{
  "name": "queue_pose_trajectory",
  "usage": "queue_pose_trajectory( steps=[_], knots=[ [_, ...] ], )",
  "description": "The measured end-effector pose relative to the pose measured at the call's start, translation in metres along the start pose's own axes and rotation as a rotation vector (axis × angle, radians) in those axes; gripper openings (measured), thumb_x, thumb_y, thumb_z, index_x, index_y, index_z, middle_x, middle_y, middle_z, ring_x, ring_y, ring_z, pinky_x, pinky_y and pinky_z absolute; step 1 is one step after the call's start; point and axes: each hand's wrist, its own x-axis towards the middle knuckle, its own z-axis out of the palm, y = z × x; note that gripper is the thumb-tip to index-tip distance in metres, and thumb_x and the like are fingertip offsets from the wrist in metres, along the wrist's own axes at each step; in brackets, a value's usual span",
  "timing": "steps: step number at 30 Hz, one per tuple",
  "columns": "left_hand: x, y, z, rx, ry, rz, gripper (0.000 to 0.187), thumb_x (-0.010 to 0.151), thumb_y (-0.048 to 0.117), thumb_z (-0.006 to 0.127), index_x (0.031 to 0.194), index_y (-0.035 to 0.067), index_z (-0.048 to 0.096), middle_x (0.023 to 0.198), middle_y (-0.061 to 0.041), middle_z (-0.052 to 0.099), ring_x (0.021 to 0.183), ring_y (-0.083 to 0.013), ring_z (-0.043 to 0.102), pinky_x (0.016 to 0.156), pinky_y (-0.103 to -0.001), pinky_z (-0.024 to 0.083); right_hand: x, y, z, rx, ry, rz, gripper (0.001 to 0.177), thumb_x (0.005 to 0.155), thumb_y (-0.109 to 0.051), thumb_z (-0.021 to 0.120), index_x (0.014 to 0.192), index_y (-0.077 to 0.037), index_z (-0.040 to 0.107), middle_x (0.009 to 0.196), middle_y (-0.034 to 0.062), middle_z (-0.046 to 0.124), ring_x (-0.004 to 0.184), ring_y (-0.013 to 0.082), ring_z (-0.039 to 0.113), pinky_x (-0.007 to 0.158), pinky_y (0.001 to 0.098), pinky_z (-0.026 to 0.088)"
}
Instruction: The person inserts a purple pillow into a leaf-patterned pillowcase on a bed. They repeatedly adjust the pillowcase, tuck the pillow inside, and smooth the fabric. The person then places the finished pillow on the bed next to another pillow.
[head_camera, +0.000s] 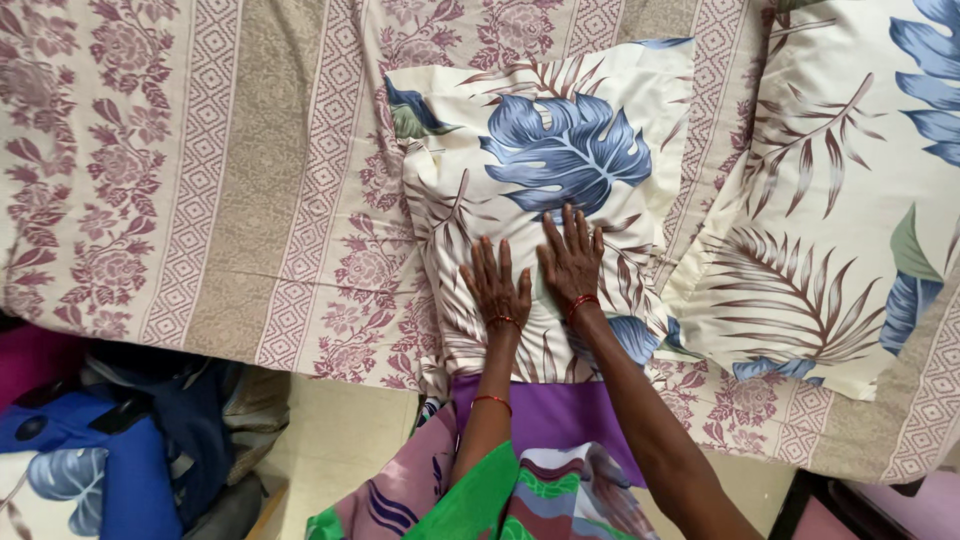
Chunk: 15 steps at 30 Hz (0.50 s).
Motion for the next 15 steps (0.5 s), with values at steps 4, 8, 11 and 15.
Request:
queue_pose_trajectory(
  steps=[4, 8, 11, 15],
  knots=[
    [-0.003, -0.006, 0.004, -0.004, 0.011, 0.019, 0.065, 0.105, 0.045, 0.048, 0.163, 0.019, 0.033, 0.172, -0.013, 0.023, 0.16, -0.0339, 0.019, 0.128, -0.062, 0.01, 0.015, 0.001, -0.002, -0.046, 0.007, 0.1, 0.058, 0.11, -0.046, 0.037, 0.163, -0.024, 0.034, 0.172, 0.01, 0.02, 0.159, 0.0288, 0.016, 0.128, 0.0529, 0.003],
    [0.003, 0.005, -0.01, 0.018, -0.007, 0.035, 0.065, 0.105, 0.045, 0.048, 0.161, 0.016, 0.034, 0.171, -0.015, 0.025, 0.159, -0.0349, 0.021, 0.127, -0.063, 0.012, 0.046, 0.006, -0.014, 0.034, 0.114, 0.407, 0.059, 0.111, -0.047, 0.034, 0.165, -0.023, 0.031, 0.172, 0.012, 0.018, 0.158, 0.0305, 0.014, 0.126, 0.0546, 0.001],
    [0.017, 0.01, -0.018, -0.057, 0.014, 0.085, 0.065, 0.108, 0.044, 0.047, 0.162, 0.01, 0.033, 0.172, -0.016, 0.024, 0.16, -0.0359, 0.021, 0.128, -0.063, 0.012, 0.067, 0.006, -0.016, 0.092, 0.175, 0.387, 0.057, 0.113, -0.045, 0.035, 0.165, -0.021, 0.032, 0.172, 0.0147, 0.018, 0.159, 0.0323, 0.014, 0.126, 0.0544, 0.002],
    [0.08, 0.001, -0.003, 0.067, -0.165, 0.194, 0.064, 0.107, 0.044, 0.048, 0.161, 0.012, 0.036, 0.171, -0.016, 0.025, 0.159, -0.0351, 0.022, 0.127, -0.062, 0.012, 0.082, 0.004, -0.011, 0.082, 0.029, 0.035, 0.051, 0.111, -0.041, 0.041, 0.159, -0.022, 0.043, 0.17, 0.0108, 0.031, 0.159, 0.0297, 0.022, 0.129, 0.0528, 0.007]
  ],
)
